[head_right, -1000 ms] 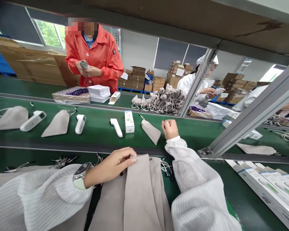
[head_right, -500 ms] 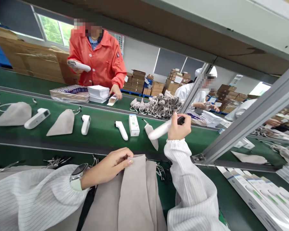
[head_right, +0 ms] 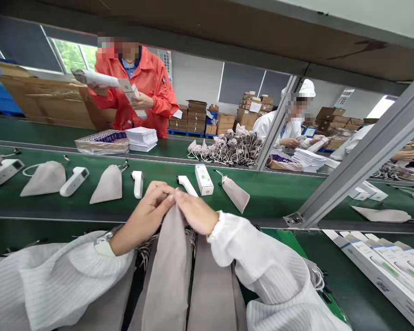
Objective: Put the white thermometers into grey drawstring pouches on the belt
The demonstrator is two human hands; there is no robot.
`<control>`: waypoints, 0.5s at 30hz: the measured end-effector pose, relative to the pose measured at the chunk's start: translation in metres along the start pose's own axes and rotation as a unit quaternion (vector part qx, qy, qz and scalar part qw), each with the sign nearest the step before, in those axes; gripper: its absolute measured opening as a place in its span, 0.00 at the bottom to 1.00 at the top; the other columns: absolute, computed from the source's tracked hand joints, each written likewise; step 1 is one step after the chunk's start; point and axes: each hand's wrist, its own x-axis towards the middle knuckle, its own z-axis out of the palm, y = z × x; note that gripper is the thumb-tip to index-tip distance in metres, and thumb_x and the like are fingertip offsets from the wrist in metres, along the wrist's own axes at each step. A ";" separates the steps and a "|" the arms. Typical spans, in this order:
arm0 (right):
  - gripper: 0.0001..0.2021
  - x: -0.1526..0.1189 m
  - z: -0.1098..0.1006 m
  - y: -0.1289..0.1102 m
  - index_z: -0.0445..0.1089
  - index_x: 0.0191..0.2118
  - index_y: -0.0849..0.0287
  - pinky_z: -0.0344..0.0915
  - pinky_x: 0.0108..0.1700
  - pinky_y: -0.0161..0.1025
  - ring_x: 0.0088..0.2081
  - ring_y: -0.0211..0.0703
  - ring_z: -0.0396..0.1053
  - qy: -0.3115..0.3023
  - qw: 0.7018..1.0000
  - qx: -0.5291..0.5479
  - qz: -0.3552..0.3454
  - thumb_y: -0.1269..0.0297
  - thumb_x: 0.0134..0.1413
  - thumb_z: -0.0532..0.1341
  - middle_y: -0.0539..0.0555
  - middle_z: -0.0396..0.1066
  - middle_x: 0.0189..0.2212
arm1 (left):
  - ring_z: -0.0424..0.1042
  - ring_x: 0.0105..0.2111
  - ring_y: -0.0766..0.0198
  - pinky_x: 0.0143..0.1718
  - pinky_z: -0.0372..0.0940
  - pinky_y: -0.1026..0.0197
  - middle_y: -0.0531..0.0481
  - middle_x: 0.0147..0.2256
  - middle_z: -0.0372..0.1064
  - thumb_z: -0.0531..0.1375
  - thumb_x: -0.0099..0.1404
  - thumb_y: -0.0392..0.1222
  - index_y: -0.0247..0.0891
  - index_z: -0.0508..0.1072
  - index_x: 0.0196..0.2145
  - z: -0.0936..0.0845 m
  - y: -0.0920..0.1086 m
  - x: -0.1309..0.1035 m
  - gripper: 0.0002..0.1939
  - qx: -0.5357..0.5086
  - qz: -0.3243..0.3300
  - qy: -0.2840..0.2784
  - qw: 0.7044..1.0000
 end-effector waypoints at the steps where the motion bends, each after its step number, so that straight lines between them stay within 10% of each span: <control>1: 0.24 -0.001 0.005 0.001 0.65 0.33 0.57 0.61 0.32 0.36 0.29 0.37 0.65 -0.008 1.000 -0.022 0.004 0.49 0.56 0.38 0.51 0.66 0.26 | 0.59 0.36 0.66 0.37 0.56 0.65 0.52 0.33 0.54 0.49 0.63 0.43 0.38 0.64 0.31 -0.006 0.000 0.004 0.08 0.016 -0.005 0.006 1.000; 4: 0.20 0.004 -0.013 0.019 0.64 0.37 0.57 0.59 0.31 0.35 0.26 0.37 0.64 0.153 0.981 -0.119 -0.017 0.51 0.56 0.41 0.50 0.65 0.25 | 0.60 0.29 0.67 0.30 0.55 0.66 0.55 0.27 0.57 0.47 0.63 0.47 0.39 0.64 0.32 -0.025 0.010 0.008 0.11 0.070 -0.055 -0.048 0.995; 7: 0.19 0.014 -0.061 0.046 0.64 0.28 0.59 0.57 0.28 0.35 0.21 0.36 0.60 0.387 0.899 -0.205 -0.001 0.49 0.52 0.46 0.49 0.61 0.18 | 0.53 0.18 0.70 0.19 0.49 0.67 0.58 0.18 0.54 0.47 0.61 0.52 0.38 0.65 0.25 -0.040 0.030 0.005 0.18 0.072 -0.151 -0.217 0.962; 9: 0.20 0.017 -0.079 0.054 0.63 0.25 0.59 0.58 0.28 0.35 0.20 0.37 0.60 0.401 0.901 -0.164 0.022 0.47 0.50 0.46 0.48 0.59 0.15 | 0.48 0.15 0.72 0.16 0.45 0.68 0.58 0.15 0.48 0.46 0.61 0.53 0.37 0.64 0.20 -0.044 0.042 0.003 0.21 0.011 -0.186 -0.274 0.943; 12: 0.20 0.013 -0.056 0.042 0.63 0.33 0.59 0.61 0.30 0.35 0.27 0.38 0.65 0.085 0.996 0.011 -0.008 0.46 0.42 0.54 0.49 0.65 0.21 | 0.44 0.14 0.73 0.14 0.43 0.69 0.60 0.15 0.42 0.44 0.63 0.51 0.38 0.63 0.25 -0.043 0.051 0.001 0.18 -0.115 -0.175 -0.181 0.961; 15: 0.22 0.010 -0.011 0.021 0.62 0.37 0.58 0.63 0.38 0.37 0.35 0.39 0.66 -0.233 0.958 0.149 -0.074 0.56 0.31 0.65 0.50 0.67 0.31 | 0.50 0.15 0.73 0.16 0.50 0.70 0.59 0.16 0.48 0.44 0.65 0.48 0.39 0.63 0.27 -0.033 0.052 -0.005 0.15 -0.136 -0.114 -0.104 0.979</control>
